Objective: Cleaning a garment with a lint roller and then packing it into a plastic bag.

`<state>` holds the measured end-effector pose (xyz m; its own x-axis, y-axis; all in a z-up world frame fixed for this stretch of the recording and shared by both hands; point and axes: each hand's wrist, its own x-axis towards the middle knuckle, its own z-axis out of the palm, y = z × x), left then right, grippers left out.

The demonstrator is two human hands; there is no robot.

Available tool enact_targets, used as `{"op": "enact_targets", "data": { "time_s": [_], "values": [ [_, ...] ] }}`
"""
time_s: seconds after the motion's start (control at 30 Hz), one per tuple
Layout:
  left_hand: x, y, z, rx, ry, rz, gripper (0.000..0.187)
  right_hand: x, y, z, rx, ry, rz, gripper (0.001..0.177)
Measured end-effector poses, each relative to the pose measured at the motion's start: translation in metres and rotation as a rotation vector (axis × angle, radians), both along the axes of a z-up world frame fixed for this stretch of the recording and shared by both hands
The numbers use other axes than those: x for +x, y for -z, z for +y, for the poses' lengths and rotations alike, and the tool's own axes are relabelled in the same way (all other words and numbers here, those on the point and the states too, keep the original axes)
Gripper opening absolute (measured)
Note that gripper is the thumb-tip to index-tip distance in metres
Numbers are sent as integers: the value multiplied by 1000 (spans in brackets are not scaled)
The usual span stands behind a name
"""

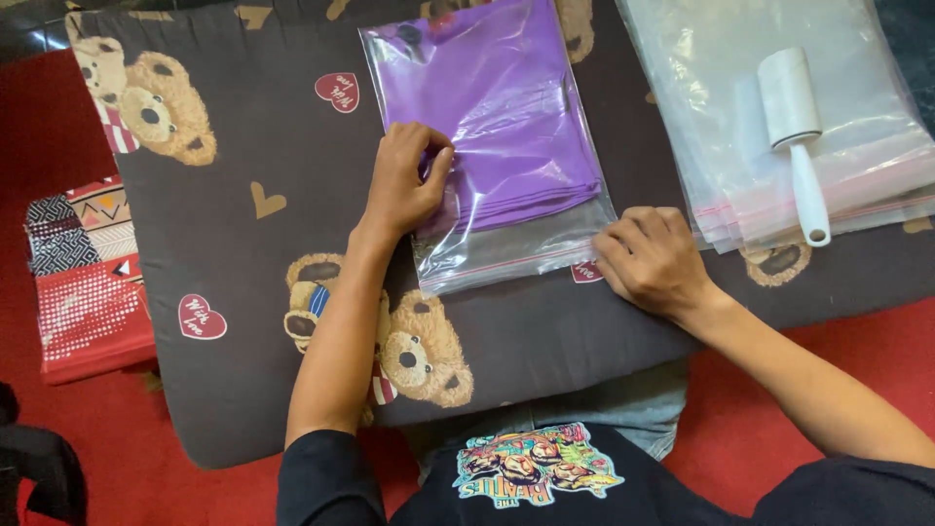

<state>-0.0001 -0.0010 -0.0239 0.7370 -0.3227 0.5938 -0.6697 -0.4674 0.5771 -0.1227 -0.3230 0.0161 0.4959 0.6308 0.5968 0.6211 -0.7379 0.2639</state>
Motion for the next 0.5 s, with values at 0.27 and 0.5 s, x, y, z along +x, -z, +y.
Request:
{"op": "enact_targets", "data": {
  "time_s": [0.27,0.5],
  "values": [
    [-1,-1,0,-6,-2,8,4,3,20,-4,-4,-41,17,7],
    [-2,-3,1,8,-5,20,3,1,8,-7,14,4,39,3]
  ]
}}
